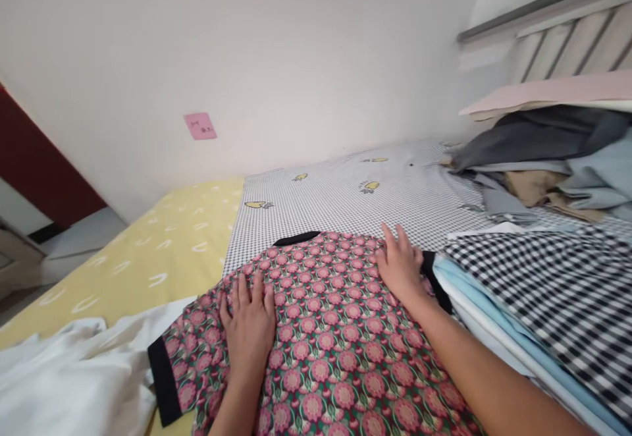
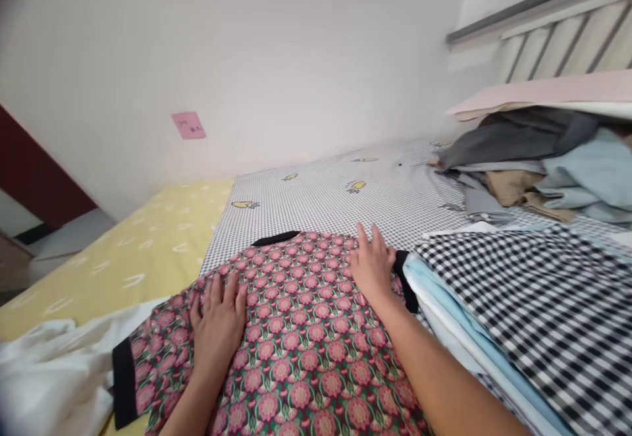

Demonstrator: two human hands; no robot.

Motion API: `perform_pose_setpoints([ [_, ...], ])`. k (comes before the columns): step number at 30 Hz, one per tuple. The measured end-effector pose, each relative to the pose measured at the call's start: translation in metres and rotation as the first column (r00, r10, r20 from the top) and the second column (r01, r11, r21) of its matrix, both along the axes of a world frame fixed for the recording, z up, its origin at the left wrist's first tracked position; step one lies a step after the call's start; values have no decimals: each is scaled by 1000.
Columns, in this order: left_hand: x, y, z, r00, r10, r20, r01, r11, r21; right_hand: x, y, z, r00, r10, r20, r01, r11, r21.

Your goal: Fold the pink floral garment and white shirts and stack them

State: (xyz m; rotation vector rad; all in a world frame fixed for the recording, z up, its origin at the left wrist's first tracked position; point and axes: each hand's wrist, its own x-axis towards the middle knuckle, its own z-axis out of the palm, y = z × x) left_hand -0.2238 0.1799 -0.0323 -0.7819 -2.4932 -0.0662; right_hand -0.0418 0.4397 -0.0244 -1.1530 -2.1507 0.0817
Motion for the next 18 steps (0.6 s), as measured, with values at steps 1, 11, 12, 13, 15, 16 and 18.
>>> perform_pose_setpoints([
  [1,0,0,0,1000,-8,-17,9,999,41,1,-8,7,999,34,-31,-32,997,63],
  [11,-8,2,2,856,-417,306,472,872,-131,-22,-67,-5,600,679,423,-740,672,-29],
  [12,-11,3,3,881,-349,320,407,903,-136,-27,-55,-12,633,646,427,-677,729,-100],
  [13,-15,3,5,902,-281,328,341,929,-143,-31,-40,-16,679,592,434,-590,792,-159],
  [15,-23,4,9,924,-173,342,240,957,-164,-38,-10,-18,751,475,458,-416,880,-230],
  [16,-28,4,11,927,-134,350,206,962,-177,-39,4,-18,772,431,467,-355,902,-247],
  [18,-36,5,15,928,-82,363,163,967,-198,-41,24,-15,796,379,473,-288,923,-254],
])
